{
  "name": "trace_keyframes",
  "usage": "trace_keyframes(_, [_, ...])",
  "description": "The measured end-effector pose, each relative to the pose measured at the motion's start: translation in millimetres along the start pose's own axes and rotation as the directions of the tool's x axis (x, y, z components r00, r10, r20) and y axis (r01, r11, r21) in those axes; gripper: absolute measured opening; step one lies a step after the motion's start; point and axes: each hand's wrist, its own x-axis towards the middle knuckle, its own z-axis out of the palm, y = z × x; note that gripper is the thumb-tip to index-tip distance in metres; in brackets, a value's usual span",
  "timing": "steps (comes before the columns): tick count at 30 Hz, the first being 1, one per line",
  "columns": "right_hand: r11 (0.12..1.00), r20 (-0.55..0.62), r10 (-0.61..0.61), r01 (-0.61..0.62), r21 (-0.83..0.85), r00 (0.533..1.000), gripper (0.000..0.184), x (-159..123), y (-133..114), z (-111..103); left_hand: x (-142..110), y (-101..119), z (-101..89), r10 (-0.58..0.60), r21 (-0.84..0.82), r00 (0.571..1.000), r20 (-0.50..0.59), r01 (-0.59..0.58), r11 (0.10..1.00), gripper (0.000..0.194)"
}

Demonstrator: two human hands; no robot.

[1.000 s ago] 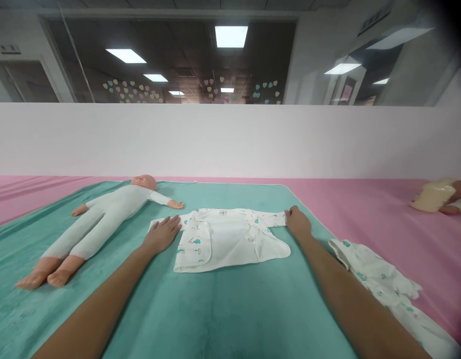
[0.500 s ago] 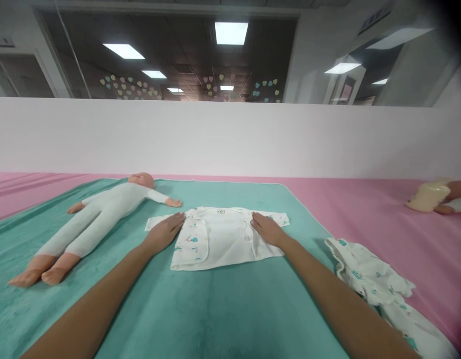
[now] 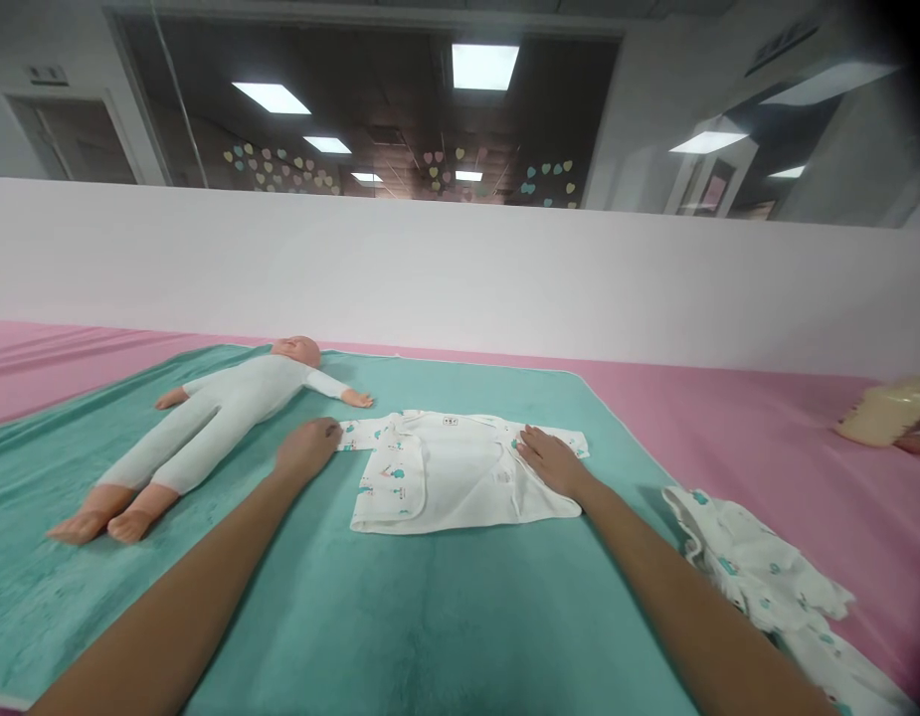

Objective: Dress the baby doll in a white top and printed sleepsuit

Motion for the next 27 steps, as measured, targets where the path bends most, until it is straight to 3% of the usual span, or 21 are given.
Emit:
trace_keyframes(3, [1.0,0.0,-0.001,0.001,0.005,1.0,0.058,0.2,0.1,-0.1,3.4,-1.4,-1.7,-0.055,0.013,0.996,-0.074,0.056,0.998,0.034])
trace_keyframes(9, [1.0,-0.017,0.005,-0.005,0.007,1.0,0.055,0.3,-1.3,-0.8,14.4,5.1,-0.7,0.125,-0.028,0.992,-0.029,-0.125,0.992,0.027])
trace_keyframes(14, [1.0,-0.014,0.006,-0.006,0.024,1.0,0.054,0.3,-1.8,-2.4,25.2,2.9,3.0,0.162,-0.073,0.986,-0.044,-0.165,0.984,0.022])
trace_keyframes(19, [0.999,-0.014,0.021,-0.021,0.043,1.0,0.056,-0.7,-2.9,-4.4,27.9,0.0,2.8,-0.013,-0.136,0.999,-0.034,0.009,0.991,0.027])
trace_keyframes(22, [0.998,-0.011,0.035,-0.035,0.052,0.999,0.058,-1.2,-4.2,-5.3,28.9,4.0,1.7,-0.006,-0.056,0.999,-0.044,0.003,0.998,0.027])
trace_keyframes(27, [0.997,-0.005,0.042,-0.042,0.068,0.999,0.058,-0.9,-4.6,-5.0,26.6,9.5,2.7,0.142,0.117,0.979,-0.149,-0.125,0.985,0.022])
